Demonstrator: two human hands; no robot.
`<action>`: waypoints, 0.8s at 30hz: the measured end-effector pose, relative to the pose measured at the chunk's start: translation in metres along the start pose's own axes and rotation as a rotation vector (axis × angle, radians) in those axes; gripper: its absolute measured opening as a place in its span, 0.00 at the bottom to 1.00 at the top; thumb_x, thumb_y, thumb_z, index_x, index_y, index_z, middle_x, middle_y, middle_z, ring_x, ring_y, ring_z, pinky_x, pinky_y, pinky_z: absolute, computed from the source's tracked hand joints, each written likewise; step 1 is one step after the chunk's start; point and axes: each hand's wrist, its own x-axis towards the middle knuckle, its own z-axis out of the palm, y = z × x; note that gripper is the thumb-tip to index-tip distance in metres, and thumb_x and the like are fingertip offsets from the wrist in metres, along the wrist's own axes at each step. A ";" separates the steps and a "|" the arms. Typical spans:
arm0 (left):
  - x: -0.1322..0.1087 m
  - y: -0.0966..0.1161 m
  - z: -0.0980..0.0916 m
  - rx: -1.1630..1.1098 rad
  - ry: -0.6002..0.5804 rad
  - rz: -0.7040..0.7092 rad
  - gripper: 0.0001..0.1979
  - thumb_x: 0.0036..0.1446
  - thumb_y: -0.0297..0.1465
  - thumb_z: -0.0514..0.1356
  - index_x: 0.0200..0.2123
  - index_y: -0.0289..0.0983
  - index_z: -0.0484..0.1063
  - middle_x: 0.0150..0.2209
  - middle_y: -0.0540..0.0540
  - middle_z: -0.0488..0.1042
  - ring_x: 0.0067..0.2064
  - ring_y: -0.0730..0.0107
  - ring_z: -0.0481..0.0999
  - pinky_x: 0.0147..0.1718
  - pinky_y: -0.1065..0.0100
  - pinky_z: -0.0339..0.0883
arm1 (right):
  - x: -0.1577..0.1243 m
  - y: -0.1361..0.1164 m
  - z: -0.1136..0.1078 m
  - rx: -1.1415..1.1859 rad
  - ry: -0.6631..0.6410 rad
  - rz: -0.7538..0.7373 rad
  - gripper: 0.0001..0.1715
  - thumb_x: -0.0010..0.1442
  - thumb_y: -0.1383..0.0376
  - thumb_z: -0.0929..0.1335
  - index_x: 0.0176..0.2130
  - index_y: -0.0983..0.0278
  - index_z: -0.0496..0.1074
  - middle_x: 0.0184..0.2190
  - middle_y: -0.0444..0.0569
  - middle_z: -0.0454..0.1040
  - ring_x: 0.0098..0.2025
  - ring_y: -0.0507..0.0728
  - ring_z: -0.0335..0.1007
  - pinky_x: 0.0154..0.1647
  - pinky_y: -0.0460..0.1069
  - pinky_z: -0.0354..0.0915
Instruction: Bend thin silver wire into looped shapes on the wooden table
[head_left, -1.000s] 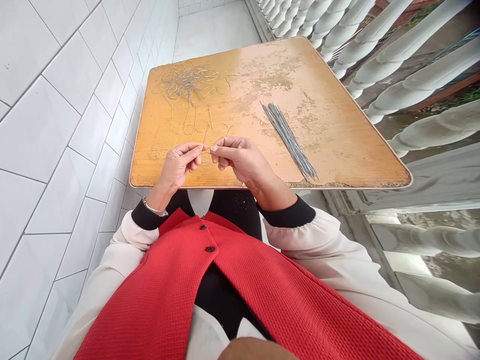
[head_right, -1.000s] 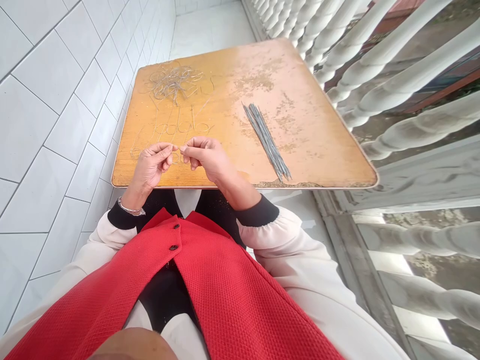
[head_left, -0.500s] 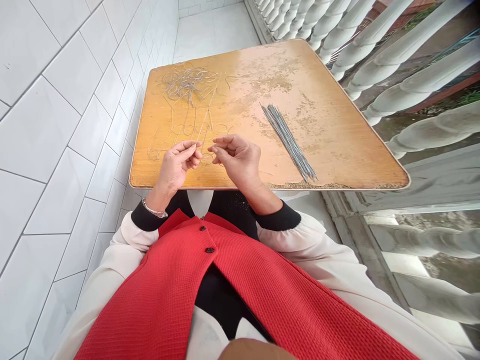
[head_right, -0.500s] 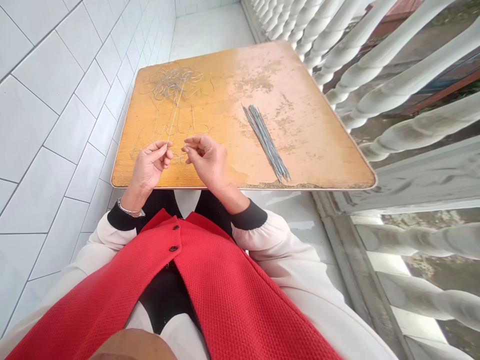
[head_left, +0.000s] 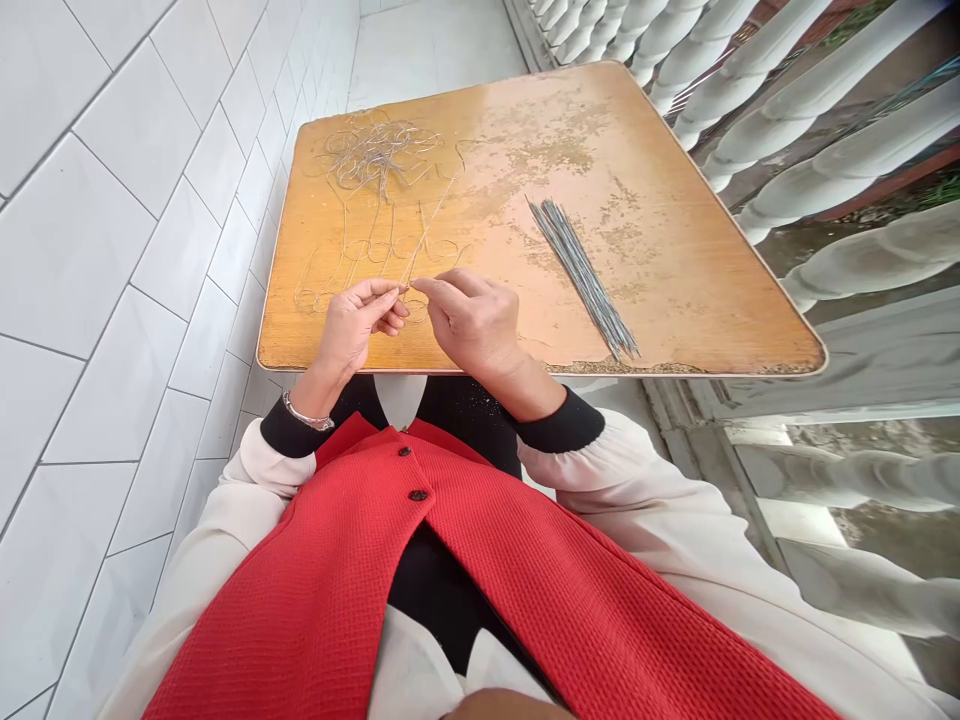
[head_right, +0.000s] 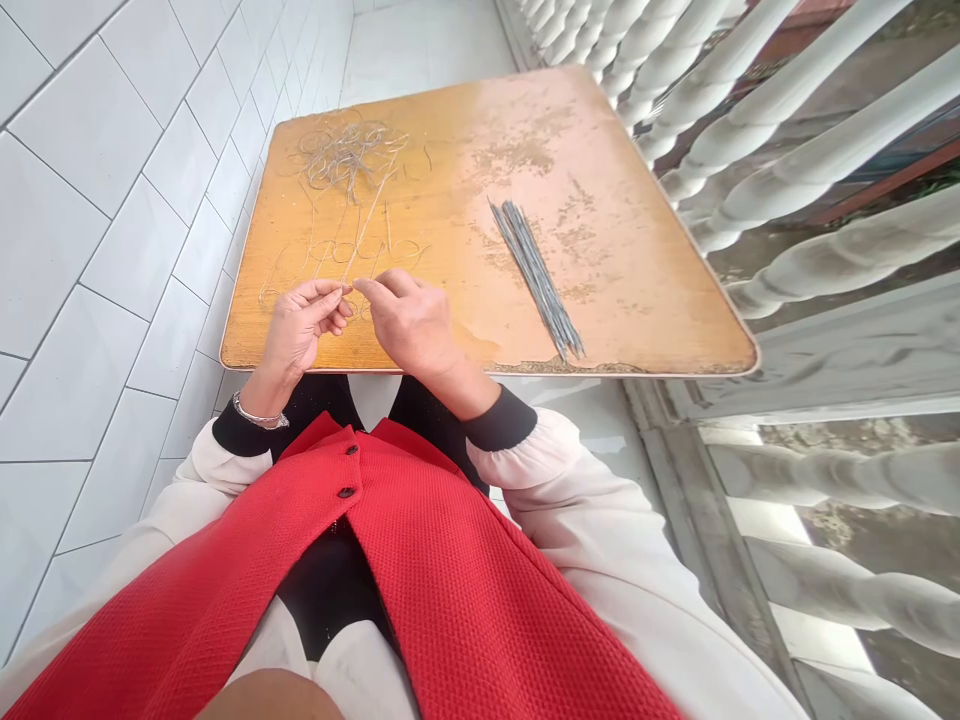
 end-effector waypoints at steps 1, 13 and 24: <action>0.000 0.000 0.000 0.009 -0.010 -0.006 0.04 0.64 0.26 0.63 0.34 0.35 0.76 0.24 0.53 0.77 0.24 0.83 0.75 0.26 0.78 0.66 | 0.001 0.001 0.001 -0.007 0.004 -0.007 0.20 0.70 0.68 0.60 0.46 0.60 0.80 0.35 0.49 0.78 0.34 0.53 0.72 0.33 0.47 0.64; -0.003 -0.010 -0.003 -0.029 -0.069 -0.049 0.01 0.60 0.28 0.67 0.36 0.36 0.78 0.32 0.50 0.82 0.29 0.80 0.80 0.25 0.79 0.67 | 0.003 0.006 0.012 0.059 0.031 0.077 0.18 0.69 0.66 0.61 0.46 0.60 0.80 0.35 0.49 0.78 0.34 0.54 0.73 0.34 0.49 0.65; -0.004 -0.011 0.000 -0.180 0.039 -0.080 0.07 0.60 0.20 0.64 0.31 0.36 0.78 0.30 0.53 0.80 0.27 0.85 0.76 0.30 0.78 0.69 | -0.002 -0.007 -0.007 1.191 -0.103 0.774 0.26 0.58 0.43 0.73 0.42 0.60 0.78 0.34 0.48 0.81 0.27 0.50 0.72 0.29 0.46 0.70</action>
